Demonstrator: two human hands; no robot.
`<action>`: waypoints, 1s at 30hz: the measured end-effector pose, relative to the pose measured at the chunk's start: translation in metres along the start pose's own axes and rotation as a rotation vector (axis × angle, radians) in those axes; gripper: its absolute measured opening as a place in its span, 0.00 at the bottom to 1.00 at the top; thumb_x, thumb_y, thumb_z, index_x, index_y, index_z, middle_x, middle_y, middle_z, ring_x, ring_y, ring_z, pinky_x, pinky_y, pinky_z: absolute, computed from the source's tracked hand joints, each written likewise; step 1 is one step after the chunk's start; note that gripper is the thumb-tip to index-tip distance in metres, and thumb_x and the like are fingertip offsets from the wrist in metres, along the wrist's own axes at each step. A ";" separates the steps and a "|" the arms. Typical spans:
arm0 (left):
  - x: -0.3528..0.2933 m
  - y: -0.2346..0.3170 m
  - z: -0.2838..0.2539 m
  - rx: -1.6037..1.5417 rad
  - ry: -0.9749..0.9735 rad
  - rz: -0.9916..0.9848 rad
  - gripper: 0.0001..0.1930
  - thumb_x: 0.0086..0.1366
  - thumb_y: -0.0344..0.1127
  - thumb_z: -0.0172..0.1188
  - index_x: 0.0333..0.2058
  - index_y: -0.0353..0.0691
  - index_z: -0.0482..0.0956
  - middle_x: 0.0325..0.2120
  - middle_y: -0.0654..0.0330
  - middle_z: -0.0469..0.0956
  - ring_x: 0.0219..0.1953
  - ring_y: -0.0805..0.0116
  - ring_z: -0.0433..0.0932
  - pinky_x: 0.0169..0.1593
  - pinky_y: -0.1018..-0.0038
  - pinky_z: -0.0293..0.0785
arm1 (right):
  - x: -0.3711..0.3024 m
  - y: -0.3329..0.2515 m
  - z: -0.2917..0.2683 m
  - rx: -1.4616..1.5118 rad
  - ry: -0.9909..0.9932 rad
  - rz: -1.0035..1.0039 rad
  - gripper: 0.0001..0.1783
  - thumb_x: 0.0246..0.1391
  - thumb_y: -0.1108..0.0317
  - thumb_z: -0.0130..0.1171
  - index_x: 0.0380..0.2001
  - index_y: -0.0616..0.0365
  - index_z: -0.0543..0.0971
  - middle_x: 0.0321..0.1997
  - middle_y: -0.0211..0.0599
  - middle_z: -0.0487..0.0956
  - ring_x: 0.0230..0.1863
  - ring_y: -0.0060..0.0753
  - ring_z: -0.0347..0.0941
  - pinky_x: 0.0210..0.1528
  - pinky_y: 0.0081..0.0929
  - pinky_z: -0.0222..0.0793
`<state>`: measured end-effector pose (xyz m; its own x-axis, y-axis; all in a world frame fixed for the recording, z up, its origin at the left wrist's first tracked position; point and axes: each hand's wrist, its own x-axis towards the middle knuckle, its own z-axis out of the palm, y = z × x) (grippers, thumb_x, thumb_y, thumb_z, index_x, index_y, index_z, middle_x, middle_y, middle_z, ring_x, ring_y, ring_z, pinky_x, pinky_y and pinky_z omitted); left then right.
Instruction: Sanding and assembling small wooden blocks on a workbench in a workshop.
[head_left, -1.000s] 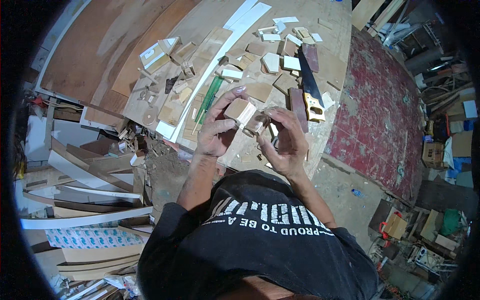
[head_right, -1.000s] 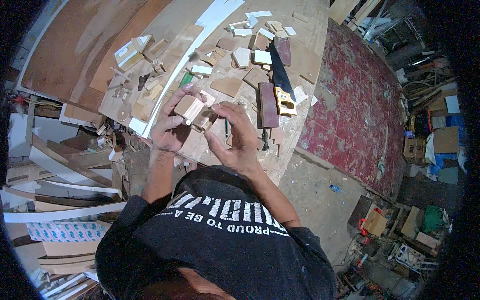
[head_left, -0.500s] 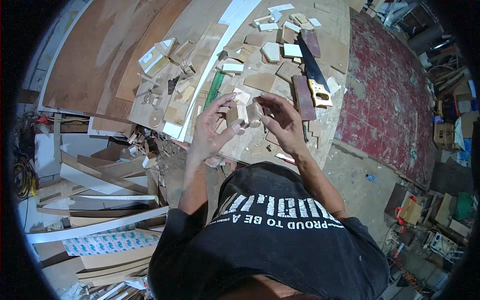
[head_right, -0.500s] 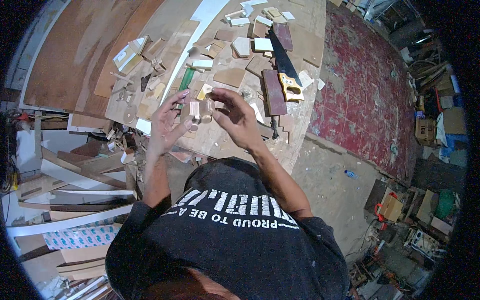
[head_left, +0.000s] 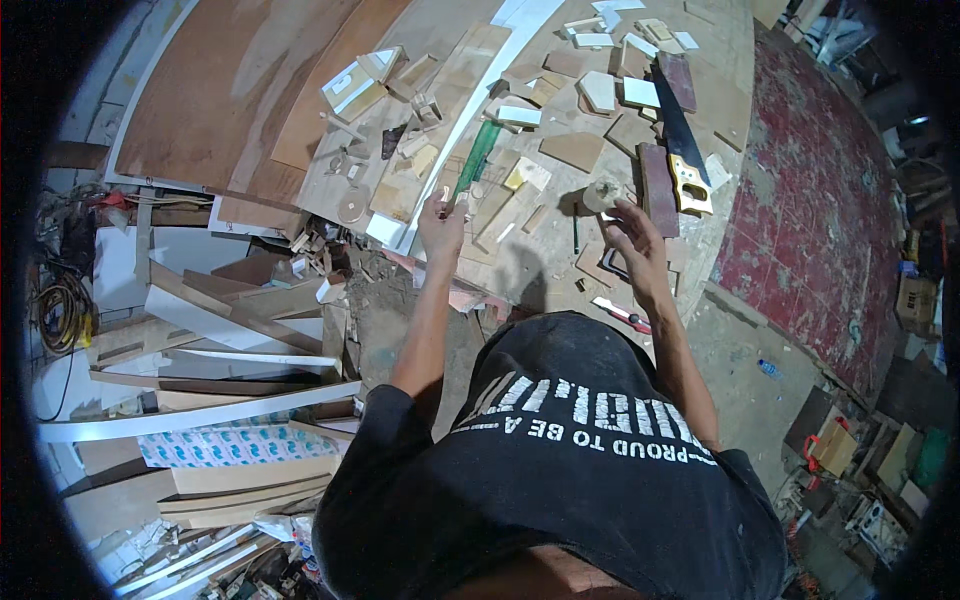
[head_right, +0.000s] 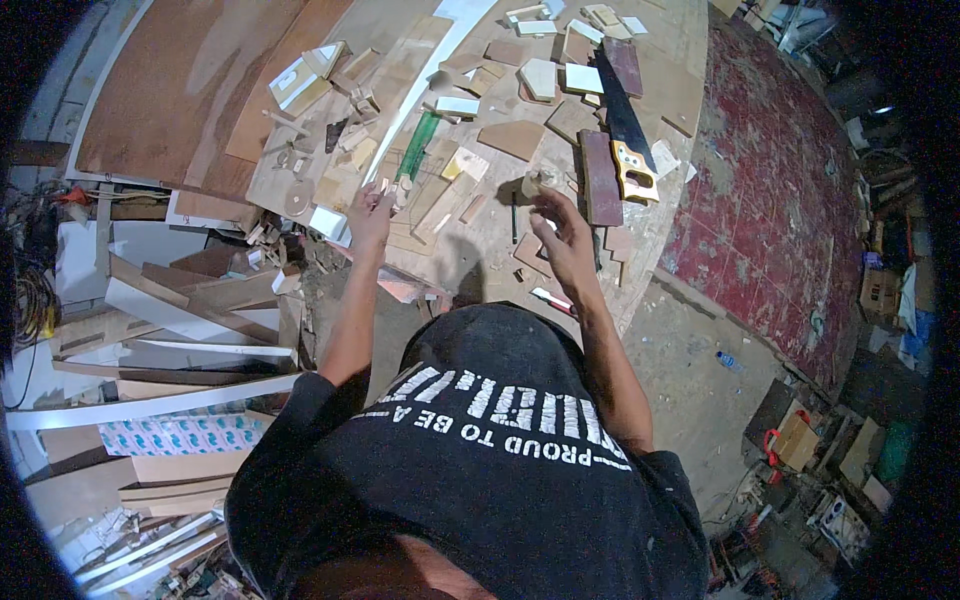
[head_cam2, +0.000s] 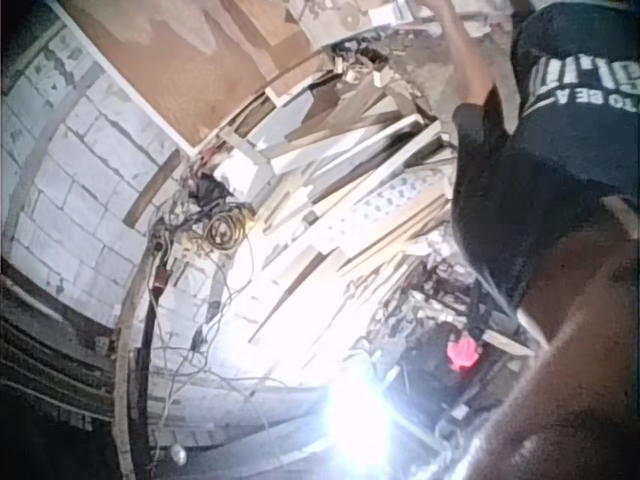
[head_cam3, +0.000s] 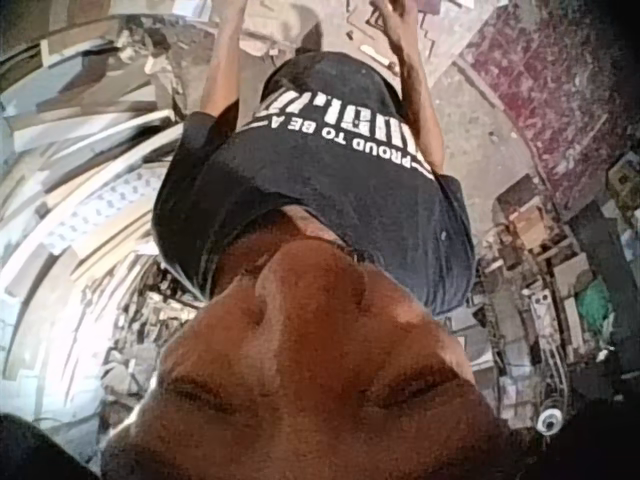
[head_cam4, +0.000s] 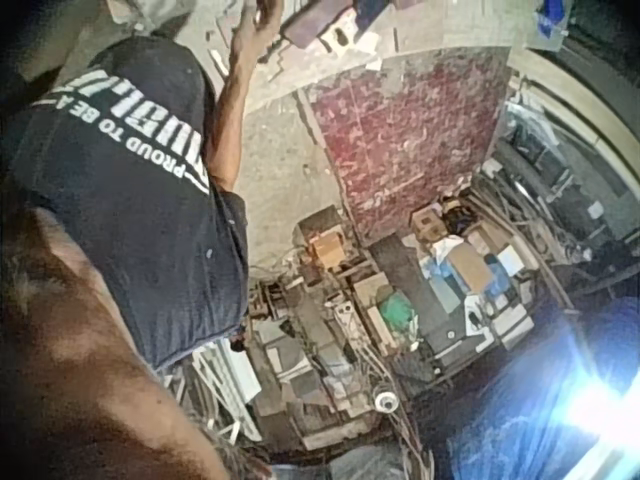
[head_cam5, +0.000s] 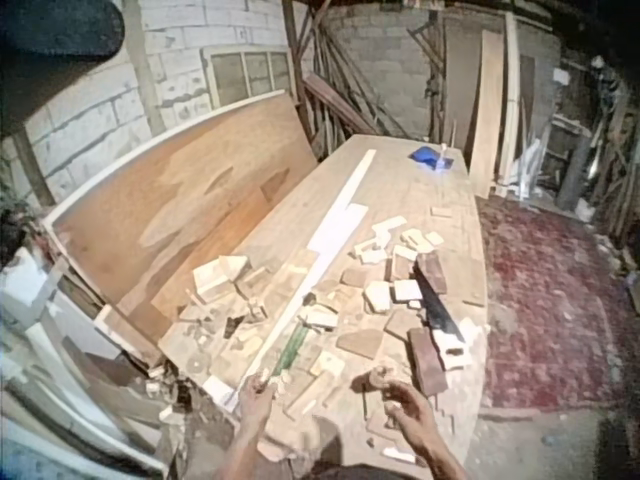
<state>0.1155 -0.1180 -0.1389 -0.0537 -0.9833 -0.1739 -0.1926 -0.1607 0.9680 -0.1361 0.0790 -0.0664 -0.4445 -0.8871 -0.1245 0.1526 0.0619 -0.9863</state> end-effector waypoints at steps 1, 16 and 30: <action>0.004 -0.005 -0.002 0.060 0.038 -0.001 0.25 0.55 0.30 0.65 0.50 0.28 0.71 0.29 0.58 0.76 0.29 0.72 0.76 0.34 0.76 0.72 | -0.004 0.003 -0.004 0.000 -0.003 0.001 0.24 0.59 0.72 0.56 0.58 0.62 0.68 0.54 0.39 0.74 0.55 0.30 0.70 0.55 0.28 0.67; 0.053 -0.050 -0.019 0.534 0.264 0.413 0.31 0.52 0.30 0.65 0.55 0.31 0.67 0.43 0.42 0.74 0.47 0.41 0.72 0.52 0.55 0.67 | -0.029 0.027 -0.025 -0.141 0.107 0.137 0.25 0.60 0.70 0.57 0.59 0.62 0.68 0.51 0.39 0.75 0.48 0.29 0.72 0.50 0.26 0.68; 0.099 -0.056 -0.069 0.603 0.285 0.495 0.30 0.51 0.24 0.61 0.56 0.31 0.67 0.47 0.38 0.73 0.51 0.39 0.71 0.54 0.54 0.67 | -0.023 0.035 -0.019 -0.217 0.065 0.162 0.24 0.59 0.70 0.56 0.58 0.62 0.69 0.50 0.41 0.75 0.49 0.33 0.73 0.52 0.29 0.70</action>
<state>0.1883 -0.2118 -0.1983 -0.0351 -0.9252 0.3779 -0.7084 0.2897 0.6436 -0.1369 0.1104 -0.0999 -0.4864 -0.8269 -0.2822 0.0368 0.3033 -0.9522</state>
